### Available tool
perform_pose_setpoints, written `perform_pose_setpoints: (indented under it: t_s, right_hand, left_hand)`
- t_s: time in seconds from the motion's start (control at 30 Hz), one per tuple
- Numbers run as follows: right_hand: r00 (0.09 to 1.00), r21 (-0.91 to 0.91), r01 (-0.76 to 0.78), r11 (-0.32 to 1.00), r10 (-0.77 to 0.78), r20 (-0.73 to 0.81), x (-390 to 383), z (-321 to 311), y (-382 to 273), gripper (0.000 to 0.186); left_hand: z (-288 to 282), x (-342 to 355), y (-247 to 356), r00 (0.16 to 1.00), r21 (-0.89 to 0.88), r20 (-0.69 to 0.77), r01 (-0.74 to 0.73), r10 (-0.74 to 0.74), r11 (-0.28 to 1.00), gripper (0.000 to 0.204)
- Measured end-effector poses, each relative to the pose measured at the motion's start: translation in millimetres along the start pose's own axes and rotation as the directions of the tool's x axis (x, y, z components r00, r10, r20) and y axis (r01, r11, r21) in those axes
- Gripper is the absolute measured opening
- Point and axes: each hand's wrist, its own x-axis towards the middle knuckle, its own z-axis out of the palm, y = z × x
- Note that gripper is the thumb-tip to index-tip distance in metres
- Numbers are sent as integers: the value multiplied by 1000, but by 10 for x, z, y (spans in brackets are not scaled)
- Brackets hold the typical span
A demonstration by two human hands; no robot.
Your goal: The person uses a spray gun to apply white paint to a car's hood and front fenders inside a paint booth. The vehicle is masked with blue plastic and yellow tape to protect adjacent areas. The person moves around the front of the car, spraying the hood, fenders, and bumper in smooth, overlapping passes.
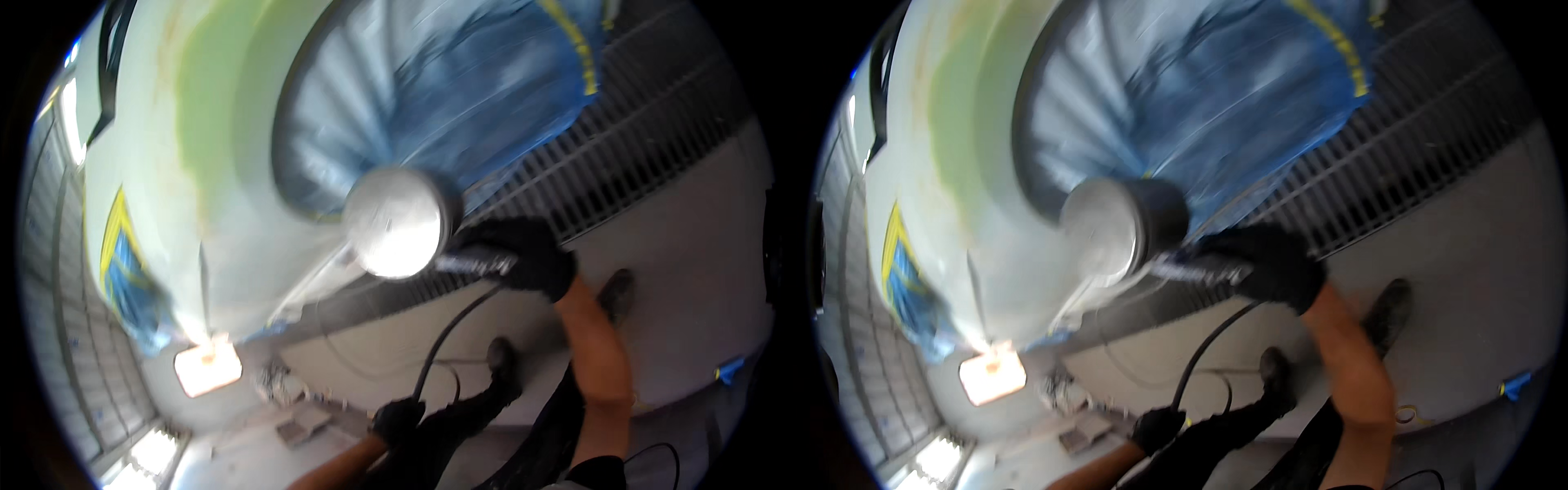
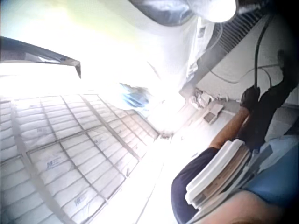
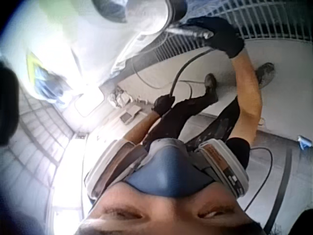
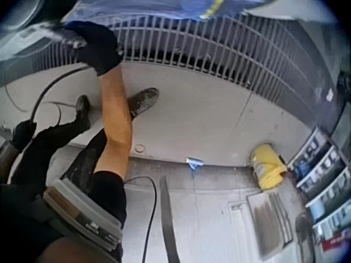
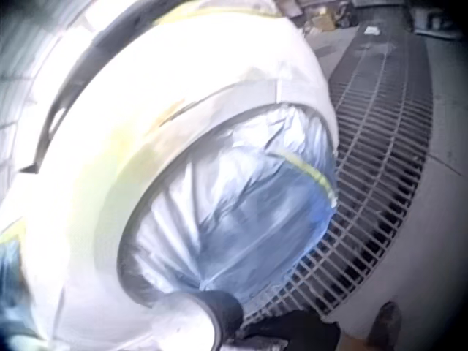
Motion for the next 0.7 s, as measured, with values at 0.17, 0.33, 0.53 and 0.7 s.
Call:
perform_pose_setpoints:
  t_s: [0.17,0.33,0.53,0.7]
  right_hand:
    - [946,851,117,512,202,-252,15,272,58,51]
    - [760,834,260,487,429,-488,313,-143,106,45]
    - [243,516,187,836,470,-849,611,-1164,551,21]
    - [74,379,39,925,376,-924,184,-1560,1786,39]
  left_hand:
    - [14,12,-298,988,283,76,-153,137,947,23]
    - [-36,25,-340,948,361,-13,-292,318,886,15]
    - [301,285,-634,929,-77,-313,-231,196,970,28]
    - [151,828,-924,862,-361,-424,119,-277,925,33]
